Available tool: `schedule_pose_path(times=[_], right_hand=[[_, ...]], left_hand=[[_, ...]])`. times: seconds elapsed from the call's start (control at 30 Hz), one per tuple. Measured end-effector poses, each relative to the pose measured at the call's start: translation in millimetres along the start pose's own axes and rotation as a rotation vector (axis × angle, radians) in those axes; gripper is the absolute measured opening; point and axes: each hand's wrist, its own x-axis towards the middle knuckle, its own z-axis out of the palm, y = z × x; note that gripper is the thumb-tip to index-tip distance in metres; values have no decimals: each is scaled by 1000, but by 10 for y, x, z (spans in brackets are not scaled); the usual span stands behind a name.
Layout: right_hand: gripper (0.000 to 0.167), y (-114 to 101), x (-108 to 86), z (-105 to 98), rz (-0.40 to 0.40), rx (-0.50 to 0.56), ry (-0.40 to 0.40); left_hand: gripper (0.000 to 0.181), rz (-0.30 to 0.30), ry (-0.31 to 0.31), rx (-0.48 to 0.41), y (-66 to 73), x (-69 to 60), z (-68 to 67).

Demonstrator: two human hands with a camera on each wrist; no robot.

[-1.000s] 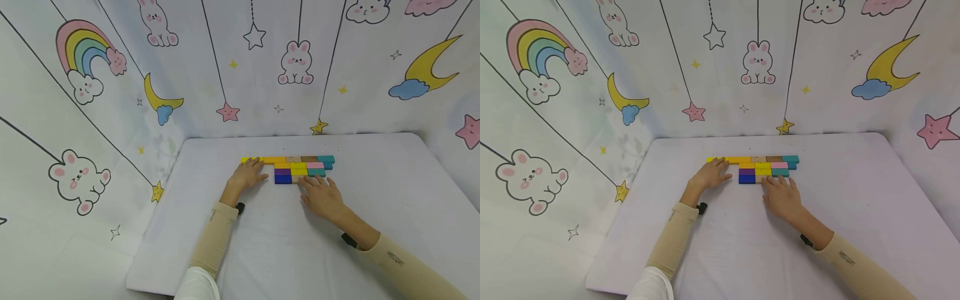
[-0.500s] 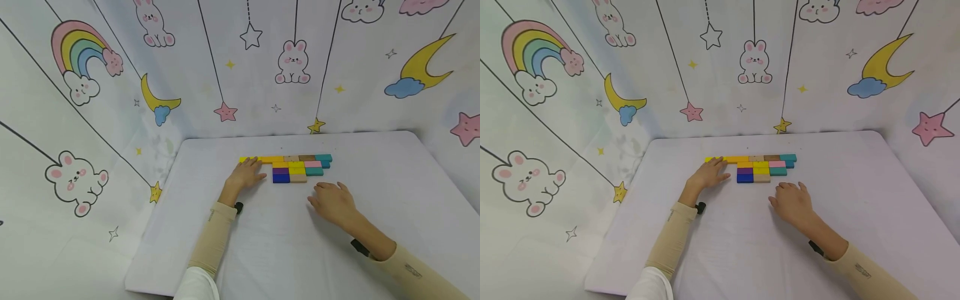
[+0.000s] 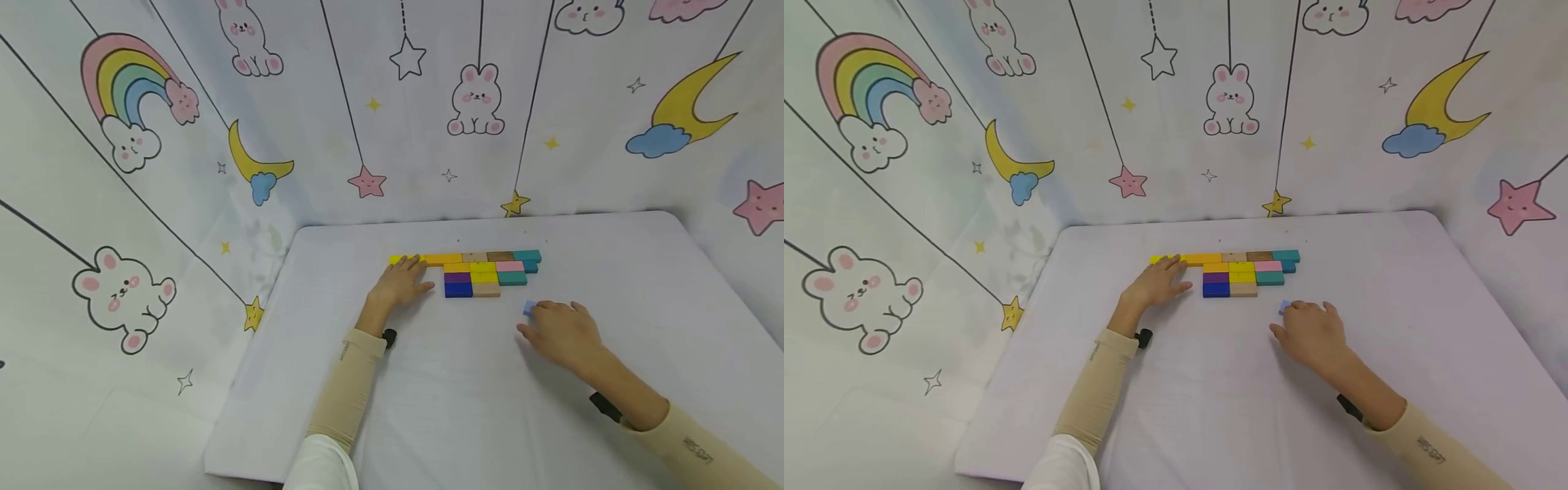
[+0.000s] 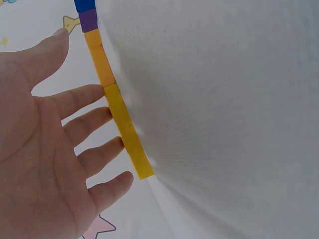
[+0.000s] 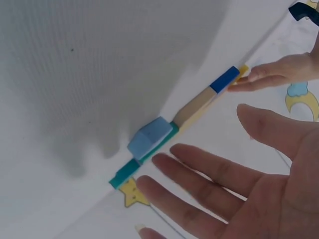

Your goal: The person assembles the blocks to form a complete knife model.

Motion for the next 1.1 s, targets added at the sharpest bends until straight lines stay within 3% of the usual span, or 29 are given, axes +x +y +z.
schedule_pose_path(times=[0.5,1.1], right_hand=[[52,6,-10,24,-11,-52,-38],[58,43,103,68,-46,-14,-36]], left_hand=[[72,-26,-2,9,22,11,-17],[72,-10,-14,5,3,14,-6]])
